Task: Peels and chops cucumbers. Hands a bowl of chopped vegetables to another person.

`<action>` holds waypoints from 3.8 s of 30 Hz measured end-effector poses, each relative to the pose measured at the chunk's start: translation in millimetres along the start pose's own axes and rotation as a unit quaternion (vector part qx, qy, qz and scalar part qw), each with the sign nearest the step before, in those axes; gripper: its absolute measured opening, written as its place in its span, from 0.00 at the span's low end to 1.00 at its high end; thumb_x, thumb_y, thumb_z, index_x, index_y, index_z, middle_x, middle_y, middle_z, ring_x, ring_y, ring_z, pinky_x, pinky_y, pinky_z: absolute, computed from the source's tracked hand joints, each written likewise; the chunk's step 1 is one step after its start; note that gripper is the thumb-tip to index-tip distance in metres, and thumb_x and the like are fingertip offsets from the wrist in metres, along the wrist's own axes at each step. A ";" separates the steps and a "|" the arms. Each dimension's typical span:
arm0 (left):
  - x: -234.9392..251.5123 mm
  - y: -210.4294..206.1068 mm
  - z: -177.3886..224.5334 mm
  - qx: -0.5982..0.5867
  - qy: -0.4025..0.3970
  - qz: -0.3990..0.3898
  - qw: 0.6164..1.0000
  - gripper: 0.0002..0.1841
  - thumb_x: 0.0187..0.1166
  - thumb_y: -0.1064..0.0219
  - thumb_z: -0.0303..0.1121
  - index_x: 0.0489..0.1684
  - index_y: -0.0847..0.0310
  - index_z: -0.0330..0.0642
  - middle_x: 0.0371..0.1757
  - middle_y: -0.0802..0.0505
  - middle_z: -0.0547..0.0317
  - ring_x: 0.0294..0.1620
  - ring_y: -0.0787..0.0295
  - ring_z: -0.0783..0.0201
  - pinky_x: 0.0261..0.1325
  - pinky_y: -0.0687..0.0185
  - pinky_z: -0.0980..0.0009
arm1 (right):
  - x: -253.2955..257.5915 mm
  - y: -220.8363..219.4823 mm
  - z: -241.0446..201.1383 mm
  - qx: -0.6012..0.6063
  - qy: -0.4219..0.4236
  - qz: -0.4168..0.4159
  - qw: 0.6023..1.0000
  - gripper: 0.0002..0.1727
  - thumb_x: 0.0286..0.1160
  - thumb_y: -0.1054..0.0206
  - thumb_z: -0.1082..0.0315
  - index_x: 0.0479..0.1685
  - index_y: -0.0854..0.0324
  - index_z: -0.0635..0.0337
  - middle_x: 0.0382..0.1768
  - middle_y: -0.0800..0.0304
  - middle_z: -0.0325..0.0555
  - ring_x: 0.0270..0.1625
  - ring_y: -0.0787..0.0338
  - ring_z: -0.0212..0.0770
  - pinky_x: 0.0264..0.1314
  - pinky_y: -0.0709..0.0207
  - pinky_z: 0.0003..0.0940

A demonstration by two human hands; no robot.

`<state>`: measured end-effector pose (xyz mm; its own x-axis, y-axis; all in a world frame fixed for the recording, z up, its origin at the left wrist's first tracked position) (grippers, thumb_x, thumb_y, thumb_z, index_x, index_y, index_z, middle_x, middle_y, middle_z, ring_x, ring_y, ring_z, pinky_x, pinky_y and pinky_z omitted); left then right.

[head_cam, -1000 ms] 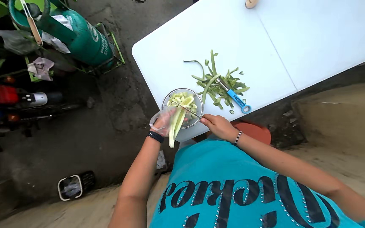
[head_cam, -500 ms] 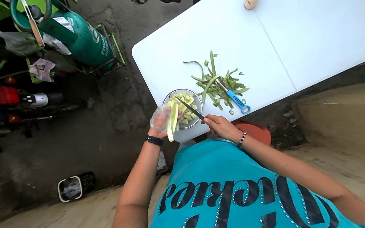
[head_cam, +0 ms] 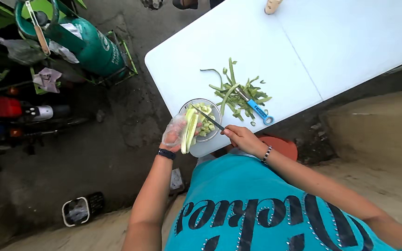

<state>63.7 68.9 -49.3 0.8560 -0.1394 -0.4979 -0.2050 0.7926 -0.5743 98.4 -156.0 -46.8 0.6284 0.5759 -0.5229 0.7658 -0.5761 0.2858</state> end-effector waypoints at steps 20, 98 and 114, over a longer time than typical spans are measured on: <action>-30.8 17.1 38.9 0.129 -0.101 0.140 0.976 0.24 0.88 0.43 0.33 0.84 0.34 0.49 0.74 0.15 0.48 0.62 0.10 0.49 0.59 0.10 0.52 | 4.8 1.1 13.1 -0.207 -0.005 0.038 0.978 0.25 0.93 0.51 0.46 0.52 0.16 0.55 0.28 0.12 0.50 0.35 0.10 0.53 0.39 0.19 0.59; -20.6 -7.5 -35.1 0.003 -0.015 -0.036 0.999 0.32 0.78 0.29 0.37 0.82 0.34 0.43 0.78 0.19 0.44 0.75 0.19 0.48 0.74 0.19 0.54 | -16.8 -17.5 -6.7 -0.104 0.026 -0.019 0.994 0.26 0.95 0.55 0.48 0.49 0.15 0.56 0.22 0.18 0.44 0.24 0.16 0.44 0.33 0.20 0.48; -14.7 -8.8 -34.7 0.043 -0.006 -0.056 0.997 0.33 0.75 0.26 0.36 0.82 0.33 0.46 0.79 0.20 0.49 0.75 0.20 0.51 0.73 0.19 0.53 | 1.2 -25.4 2.9 -0.148 0.011 -0.032 0.988 0.27 0.95 0.55 0.47 0.47 0.16 0.57 0.25 0.16 0.47 0.30 0.14 0.48 0.37 0.20 0.54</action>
<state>36.5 43.4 -59.5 0.8767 -0.2243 -0.4256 -0.0658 0.8204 -0.5680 79.4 -142.3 -57.0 0.5771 0.6206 -0.5309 0.8088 -0.3441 0.4769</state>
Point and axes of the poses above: each hand's wrist, its own x-axis towards the middle knuckle, its own y-axis out of the back of the hand, z = x × y, the point moved 9 cm from there along x, towards the middle knuckle
